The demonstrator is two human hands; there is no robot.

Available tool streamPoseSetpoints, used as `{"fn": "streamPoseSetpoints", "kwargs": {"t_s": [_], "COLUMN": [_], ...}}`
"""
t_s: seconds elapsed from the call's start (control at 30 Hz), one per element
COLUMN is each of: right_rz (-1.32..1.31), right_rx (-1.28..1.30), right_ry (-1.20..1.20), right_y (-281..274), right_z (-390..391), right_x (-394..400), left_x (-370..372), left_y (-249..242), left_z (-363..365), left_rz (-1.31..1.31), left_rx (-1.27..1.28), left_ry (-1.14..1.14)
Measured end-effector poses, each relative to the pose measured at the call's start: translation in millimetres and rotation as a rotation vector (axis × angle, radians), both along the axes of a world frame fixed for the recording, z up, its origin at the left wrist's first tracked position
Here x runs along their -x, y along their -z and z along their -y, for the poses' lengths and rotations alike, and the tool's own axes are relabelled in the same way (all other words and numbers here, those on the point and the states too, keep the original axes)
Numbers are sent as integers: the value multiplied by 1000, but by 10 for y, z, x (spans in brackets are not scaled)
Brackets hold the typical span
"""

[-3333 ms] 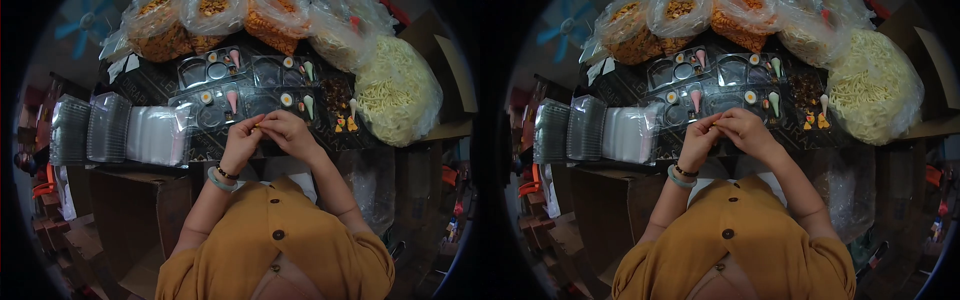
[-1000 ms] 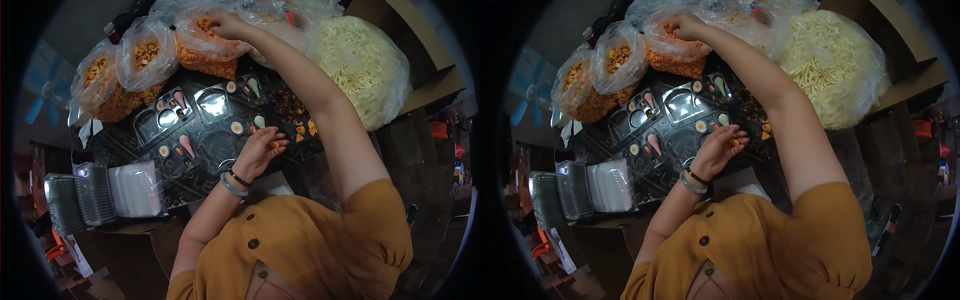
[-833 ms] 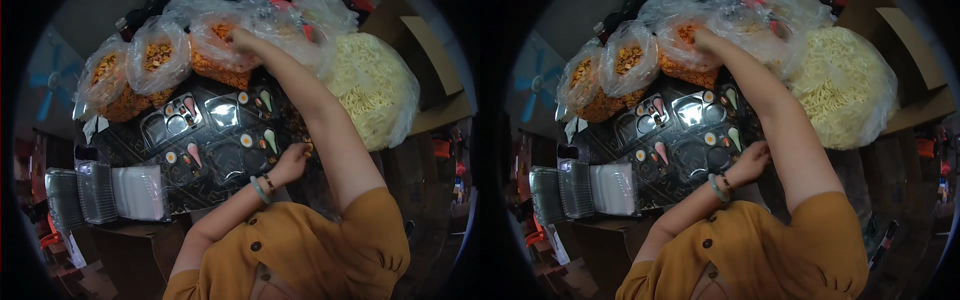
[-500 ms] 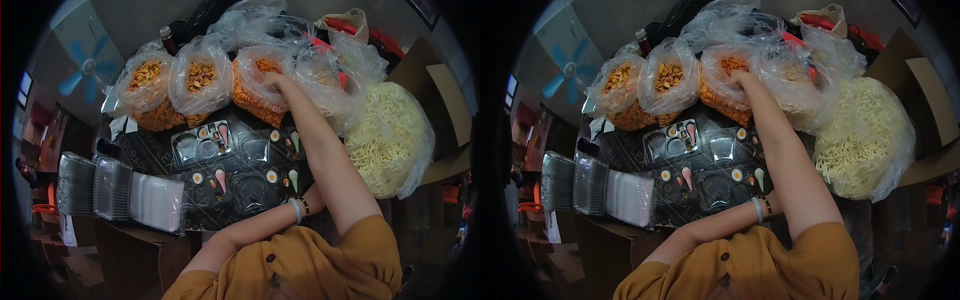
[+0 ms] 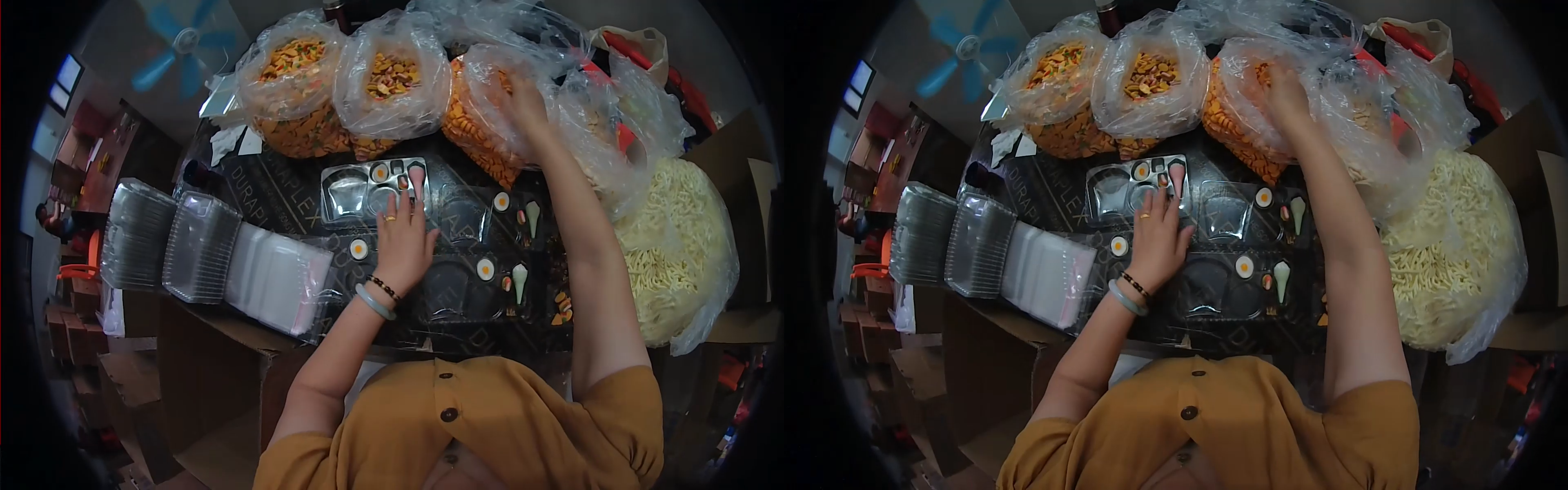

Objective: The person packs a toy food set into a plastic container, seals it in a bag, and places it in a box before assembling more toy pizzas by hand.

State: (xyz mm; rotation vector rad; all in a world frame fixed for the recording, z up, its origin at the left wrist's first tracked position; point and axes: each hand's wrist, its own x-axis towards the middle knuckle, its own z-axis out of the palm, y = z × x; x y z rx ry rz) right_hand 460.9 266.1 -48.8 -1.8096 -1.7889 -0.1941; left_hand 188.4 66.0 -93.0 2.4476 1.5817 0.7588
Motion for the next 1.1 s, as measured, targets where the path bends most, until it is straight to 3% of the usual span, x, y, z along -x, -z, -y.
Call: {"fn": "streamPoseSetpoints", "kwargs": {"t_s": [0.07,0.13,0.17,0.23,0.33,0.43,0.47,0.53,0.57,0.67,0.73,0.87,0.97,1.03,1.1], "right_rz": [-90,-612,-608,-1036,-918,-551,-551,-533,-531,-419,-553,-695,-721,-610,-615], "right_rx": [-65,-223,-217,-102,201,254,253,627,628,612,586,685,660,443,462], "right_ry": [22,-38,-41,-262,-416,-618,-619,-495,-497,-486,-489,-420,-433,-389,-346], "right_y": [-70,-280,-374,-652,-525,278,292,304,327,416,398,276,306,210,169], "right_z": [12,86,187,702,1231,1106,1087,1057,1016,938,928,961,902,917,1007], "right_x": [-31,13,71,438,1055,1324,1408,1545,1576,1627,1643,1644,1561,1503,1374], "left_x": [158,250,276,309,337,401,443,543,585,656,653,616,579,565,551], "left_y": [81,145,158,139,122,97,68,7,58,55,83,211,59,80,70], "left_z": [-45,-46,-23,42,132,147,120,0,-99,-406,-603,-887,-918,-913,-930], "left_rz": [-86,-190,-185,-186,-169,-66,-67,136,214,291,316,277,105,115,126], "left_rx": [77,128,133,102,89,80,79,71,-25,25,55,8,133,131,122], "left_ry": [-35,-35,-38,-7,12,36,34,8,-12,-10,-2,76,72,65,56]}}
